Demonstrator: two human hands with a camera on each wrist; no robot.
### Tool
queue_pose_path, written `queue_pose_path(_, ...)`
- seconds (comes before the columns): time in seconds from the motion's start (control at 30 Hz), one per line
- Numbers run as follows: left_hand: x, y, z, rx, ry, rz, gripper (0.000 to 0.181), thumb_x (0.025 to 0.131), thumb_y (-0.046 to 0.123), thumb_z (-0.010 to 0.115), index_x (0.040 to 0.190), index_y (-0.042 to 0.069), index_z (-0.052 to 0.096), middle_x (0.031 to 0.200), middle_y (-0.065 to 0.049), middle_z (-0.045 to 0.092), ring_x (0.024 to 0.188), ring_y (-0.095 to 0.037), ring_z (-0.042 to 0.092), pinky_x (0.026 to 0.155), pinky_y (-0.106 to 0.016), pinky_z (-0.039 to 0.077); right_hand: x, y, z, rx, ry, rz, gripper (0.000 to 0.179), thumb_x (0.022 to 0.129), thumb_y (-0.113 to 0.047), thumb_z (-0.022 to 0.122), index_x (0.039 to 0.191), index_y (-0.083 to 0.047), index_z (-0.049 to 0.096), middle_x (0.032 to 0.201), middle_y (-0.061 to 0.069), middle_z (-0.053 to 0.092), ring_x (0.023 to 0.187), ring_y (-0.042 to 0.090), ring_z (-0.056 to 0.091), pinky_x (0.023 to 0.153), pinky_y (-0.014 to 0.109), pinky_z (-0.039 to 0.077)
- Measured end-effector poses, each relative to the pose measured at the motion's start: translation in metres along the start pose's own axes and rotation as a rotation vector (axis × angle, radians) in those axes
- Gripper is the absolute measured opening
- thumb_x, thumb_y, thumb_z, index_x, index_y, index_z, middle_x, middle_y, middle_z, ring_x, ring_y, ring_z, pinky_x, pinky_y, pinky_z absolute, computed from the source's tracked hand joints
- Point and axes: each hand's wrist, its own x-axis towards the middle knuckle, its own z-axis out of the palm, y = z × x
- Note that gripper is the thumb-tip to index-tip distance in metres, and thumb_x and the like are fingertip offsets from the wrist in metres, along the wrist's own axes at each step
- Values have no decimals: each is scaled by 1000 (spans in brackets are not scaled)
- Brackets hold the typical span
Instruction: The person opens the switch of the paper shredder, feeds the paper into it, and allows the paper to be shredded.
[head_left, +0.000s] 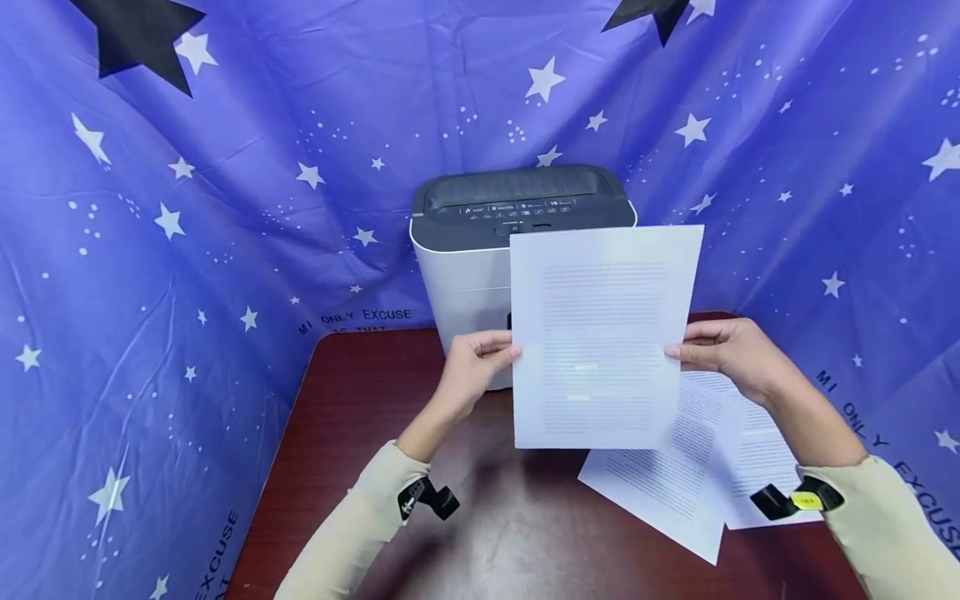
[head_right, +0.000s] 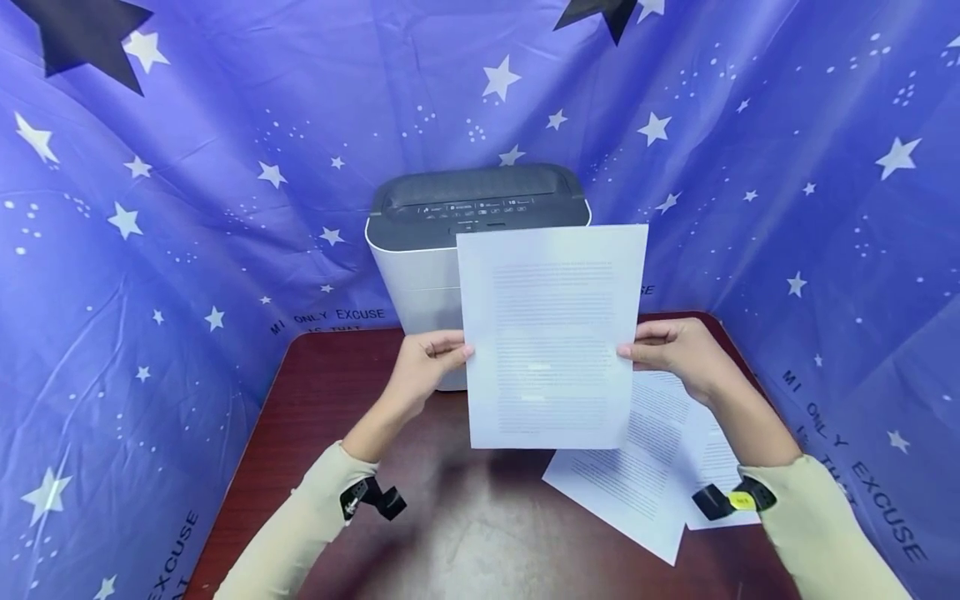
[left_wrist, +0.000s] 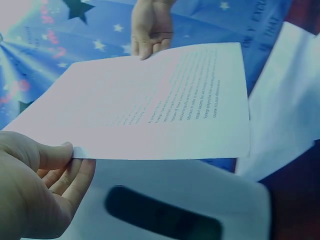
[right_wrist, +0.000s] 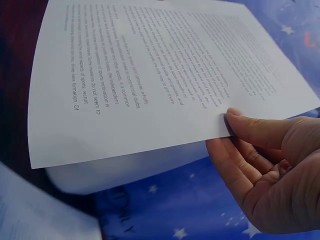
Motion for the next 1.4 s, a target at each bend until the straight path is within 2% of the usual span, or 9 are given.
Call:
queue_pose_path(0.2, 10, 28, -8, -18, 28, 62, 22, 91, -5, 72, 112, -11, 73, 103, -29, 74, 77, -2, 69, 76, -27, 62, 6, -27, -3, -85, 45, 17, 16, 95, -12, 73, 89, -25, 79, 80, -16, 73, 76, 5, 72, 69, 24, 60)
queue_pose_path(0.3, 14, 40, -12, -29, 39, 90, 22, 90, -6, 71, 112, -11, 72, 103, -30, 73, 77, -1, 69, 76, -25, 62, 10, -40, -4, 3, 50, 1, 19, 95, -7, 72, 88, -24, 79, 80, -14, 75, 75, 6, 73, 67, 24, 60)
queue_pose_path(0.4, 19, 53, -15, -32, 55, 117, 23, 90, -7, 72, 112, -12, 72, 103, -30, 73, 76, -1, 69, 76, -25, 62, 15, -53, -6, 136, 39, -65, 21, 92, 3, 71, 91, -17, 80, 82, -6, 78, 75, 10, 75, 67, 24, 62)
queue_pose_path(0.5, 24, 70, -20, -29, 71, 145, 23, 90, -6, 72, 112, -12, 72, 102, -29, 74, 75, -1, 69, 75, -24, 62, 19, -70, -7, 135, 65, -115, 21, 92, 4, 71, 91, -15, 81, 83, -5, 78, 75, 10, 75, 69, 23, 62)
queue_pose_path(0.63, 32, 99, -27, -21, 94, 198, 23, 90, -3, 74, 112, -10, 73, 102, -25, 76, 74, -3, 69, 75, -25, 62, 24, -102, -10, 100, 133, -147, 18, 91, 1, 74, 92, -15, 82, 81, -7, 78, 74, 8, 73, 70, 21, 60)
queue_pose_path(0.87, 56, 152, -43, -72, 138, 307, 24, 90, -4, 74, 112, -9, 72, 91, -10, 79, 73, -9, 69, 75, -26, 62, 40, -161, -12, 324, 169, -273, 13, 82, 10, 78, 89, -1, 81, 75, 4, 78, 67, 13, 73, 65, 20, 59)
queue_pose_path(1.13, 85, 193, -60, -130, 180, 329, 22, 90, -4, 74, 111, -10, 73, 82, -2, 76, 75, -10, 72, 74, -26, 62, 70, -208, -4, 502, 209, -482, 17, 75, 18, 79, 90, 10, 77, 78, 11, 78, 69, 19, 74, 63, 23, 62)
queue_pose_path(1.3, 98, 205, -67, -129, 199, 319, 20, 89, -4, 74, 109, -9, 74, 82, -3, 76, 76, -12, 72, 76, -27, 63, 86, -226, -2, 442, 249, -557, 23, 74, 12, 84, 95, 10, 77, 82, 10, 78, 73, 19, 75, 67, 21, 62)
queue_pose_path(1.4, 105, 212, -70, -120, 218, 311, 19, 90, -3, 74, 109, -7, 74, 83, -4, 76, 76, -13, 72, 78, -28, 62, 95, -234, -2, 407, 275, -562, 27, 74, 5, 87, 100, 8, 77, 86, 7, 79, 79, 17, 76, 72, 19, 61)
